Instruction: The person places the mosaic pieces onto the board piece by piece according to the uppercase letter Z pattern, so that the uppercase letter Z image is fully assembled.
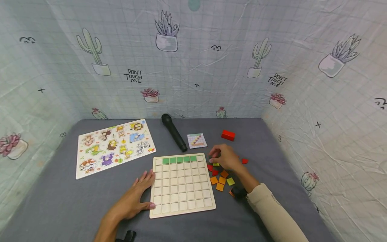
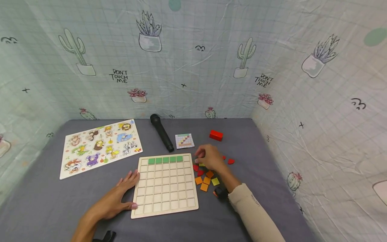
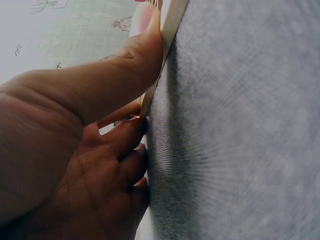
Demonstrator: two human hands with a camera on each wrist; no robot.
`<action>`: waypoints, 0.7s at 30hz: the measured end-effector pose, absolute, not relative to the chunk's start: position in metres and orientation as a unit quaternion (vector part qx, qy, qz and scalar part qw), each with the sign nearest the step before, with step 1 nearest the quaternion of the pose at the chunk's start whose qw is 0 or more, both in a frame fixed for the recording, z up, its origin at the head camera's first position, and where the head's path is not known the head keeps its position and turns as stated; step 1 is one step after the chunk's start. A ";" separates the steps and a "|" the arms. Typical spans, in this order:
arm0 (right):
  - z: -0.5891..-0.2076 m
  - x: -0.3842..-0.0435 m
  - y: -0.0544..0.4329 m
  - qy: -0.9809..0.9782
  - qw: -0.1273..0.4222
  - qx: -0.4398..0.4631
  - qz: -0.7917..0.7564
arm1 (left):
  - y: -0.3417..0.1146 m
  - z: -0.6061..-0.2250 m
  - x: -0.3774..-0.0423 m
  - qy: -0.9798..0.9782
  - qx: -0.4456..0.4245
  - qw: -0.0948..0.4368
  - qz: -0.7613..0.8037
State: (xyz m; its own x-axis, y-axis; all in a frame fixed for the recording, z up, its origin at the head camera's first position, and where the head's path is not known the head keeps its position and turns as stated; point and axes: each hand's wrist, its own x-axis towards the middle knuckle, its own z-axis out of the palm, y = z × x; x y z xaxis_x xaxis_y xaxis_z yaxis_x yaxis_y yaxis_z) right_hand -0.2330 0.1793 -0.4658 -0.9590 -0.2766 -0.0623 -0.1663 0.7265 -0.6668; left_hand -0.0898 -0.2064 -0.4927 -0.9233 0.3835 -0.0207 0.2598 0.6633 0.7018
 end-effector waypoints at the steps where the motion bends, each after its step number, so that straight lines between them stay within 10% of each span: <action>1: -0.466 -0.233 0.186 0.926 0.077 -0.116 -0.350 | -0.206 -0.493 -0.090 0.908 0.179 0.082 0.369; 21: -0.476 -0.230 0.275 0.956 0.023 -0.054 -0.288 | -0.207 -0.495 -0.090 0.910 0.178 0.084 0.366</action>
State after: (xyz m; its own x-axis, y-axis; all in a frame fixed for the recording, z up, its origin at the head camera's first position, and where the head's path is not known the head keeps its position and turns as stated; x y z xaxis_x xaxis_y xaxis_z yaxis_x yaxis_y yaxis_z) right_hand -0.2299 0.2755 -0.4761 -0.9931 -0.1169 -0.0119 -0.0909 0.8287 -0.5522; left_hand -0.0896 -0.2068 -0.4946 -0.9228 0.3846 -0.0221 0.2625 0.6696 0.6948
